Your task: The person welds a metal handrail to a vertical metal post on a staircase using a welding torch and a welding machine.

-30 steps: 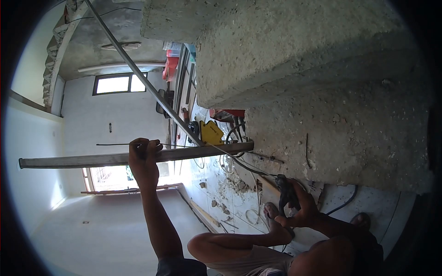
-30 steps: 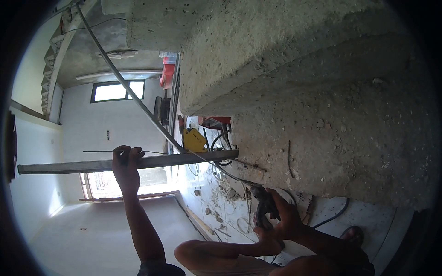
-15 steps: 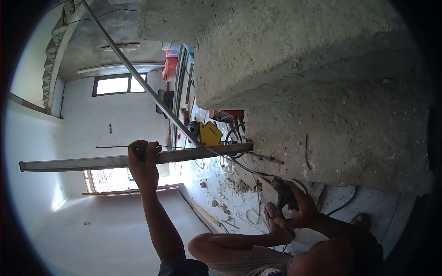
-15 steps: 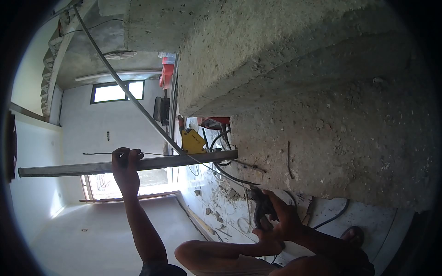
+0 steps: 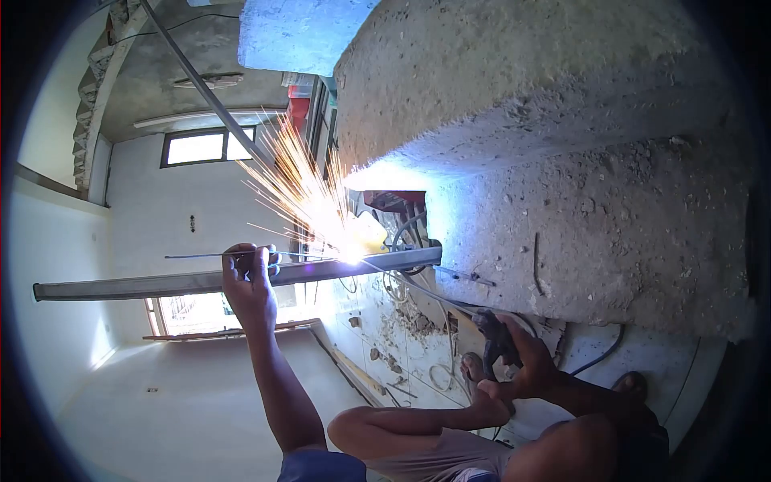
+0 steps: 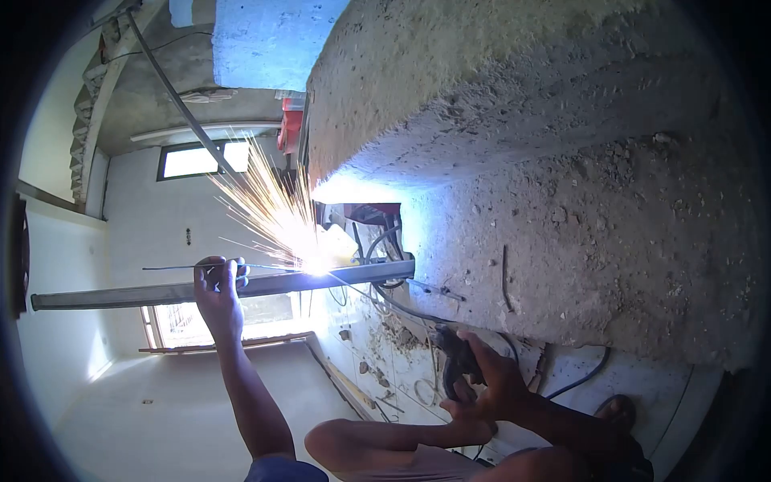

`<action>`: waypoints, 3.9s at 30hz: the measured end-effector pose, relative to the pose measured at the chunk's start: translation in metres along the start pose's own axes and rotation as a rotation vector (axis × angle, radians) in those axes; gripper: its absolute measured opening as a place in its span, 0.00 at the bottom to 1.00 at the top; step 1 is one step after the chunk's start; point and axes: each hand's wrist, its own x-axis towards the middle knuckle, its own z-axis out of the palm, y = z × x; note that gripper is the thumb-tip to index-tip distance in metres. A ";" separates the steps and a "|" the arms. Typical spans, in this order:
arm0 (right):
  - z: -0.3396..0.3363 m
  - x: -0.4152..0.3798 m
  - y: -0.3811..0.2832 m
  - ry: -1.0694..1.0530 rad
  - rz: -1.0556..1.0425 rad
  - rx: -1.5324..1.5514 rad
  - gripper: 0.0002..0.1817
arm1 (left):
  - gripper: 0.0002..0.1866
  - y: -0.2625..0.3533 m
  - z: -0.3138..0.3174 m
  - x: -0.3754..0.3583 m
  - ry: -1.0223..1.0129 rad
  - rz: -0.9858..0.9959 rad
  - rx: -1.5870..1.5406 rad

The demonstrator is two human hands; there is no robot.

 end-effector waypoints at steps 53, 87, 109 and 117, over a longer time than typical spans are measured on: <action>0.007 0.003 0.016 -0.021 0.061 0.100 0.57 | 0.11 0.007 0.005 -0.003 0.000 -0.017 -0.097; 0.008 0.005 0.018 -0.039 0.034 0.082 0.58 | 0.10 0.002 0.004 -0.002 0.012 0.033 -0.014; 0.012 0.004 0.028 -0.012 0.017 0.120 0.60 | 0.11 0.004 0.009 0.000 0.034 -0.035 -0.093; 0.009 0.009 0.016 -0.027 0.019 0.107 0.59 | 0.12 0.012 0.013 -0.001 0.055 -0.031 -0.060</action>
